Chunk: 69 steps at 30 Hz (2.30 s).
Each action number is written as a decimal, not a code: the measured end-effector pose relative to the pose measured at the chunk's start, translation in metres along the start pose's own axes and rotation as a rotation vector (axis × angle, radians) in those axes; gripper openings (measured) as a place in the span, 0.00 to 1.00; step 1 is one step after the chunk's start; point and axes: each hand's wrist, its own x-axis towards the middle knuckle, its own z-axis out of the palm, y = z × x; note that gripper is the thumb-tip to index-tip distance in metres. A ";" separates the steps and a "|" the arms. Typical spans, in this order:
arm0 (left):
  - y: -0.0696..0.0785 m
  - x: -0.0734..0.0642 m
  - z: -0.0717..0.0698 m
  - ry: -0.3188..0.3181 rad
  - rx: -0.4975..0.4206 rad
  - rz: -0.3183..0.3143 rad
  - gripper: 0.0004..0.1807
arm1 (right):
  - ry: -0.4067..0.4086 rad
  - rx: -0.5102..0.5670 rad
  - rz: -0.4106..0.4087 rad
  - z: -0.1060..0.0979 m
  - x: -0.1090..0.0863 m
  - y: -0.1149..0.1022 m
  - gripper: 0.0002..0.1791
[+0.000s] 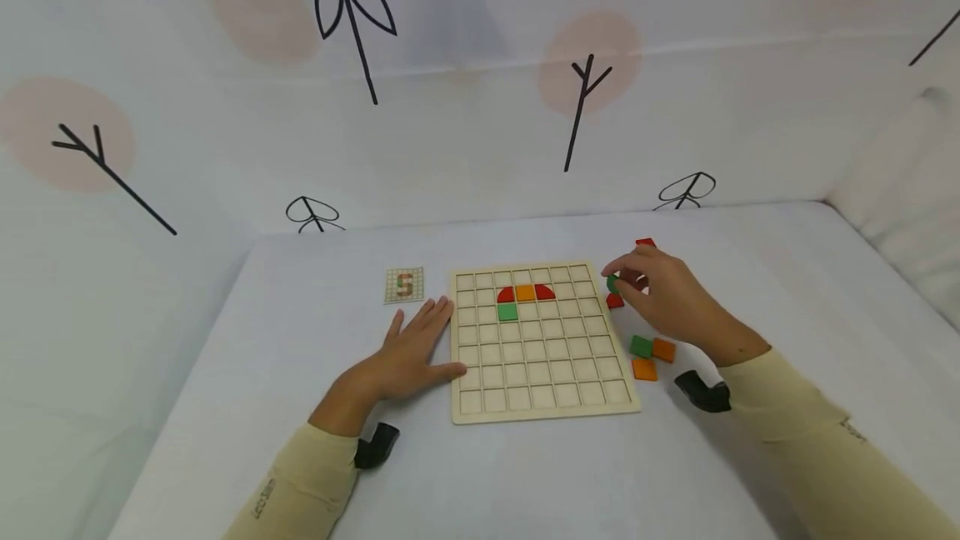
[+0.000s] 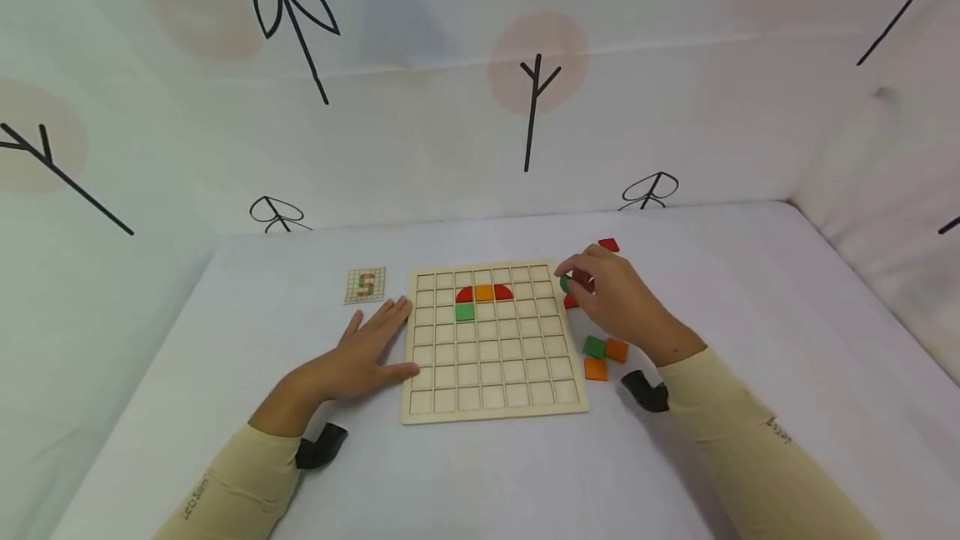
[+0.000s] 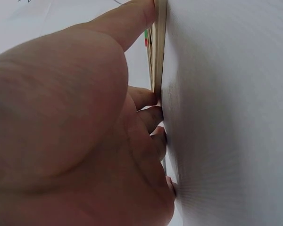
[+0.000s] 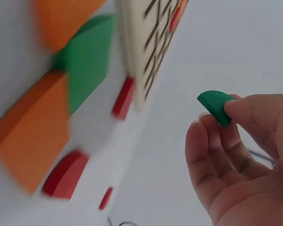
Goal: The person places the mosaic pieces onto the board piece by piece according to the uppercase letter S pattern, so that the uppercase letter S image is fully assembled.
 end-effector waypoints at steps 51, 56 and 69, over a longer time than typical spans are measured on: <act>-0.006 -0.001 0.000 -0.007 0.011 0.020 0.54 | -0.175 0.300 -0.063 0.083 0.031 -0.072 0.08; -0.006 -0.002 0.000 -0.007 0.009 0.015 0.54 | -0.185 0.296 -0.061 0.086 0.031 -0.071 0.07; -0.004 -0.003 0.002 -0.004 0.005 0.019 0.54 | -0.220 0.236 -0.037 0.089 0.029 -0.066 0.07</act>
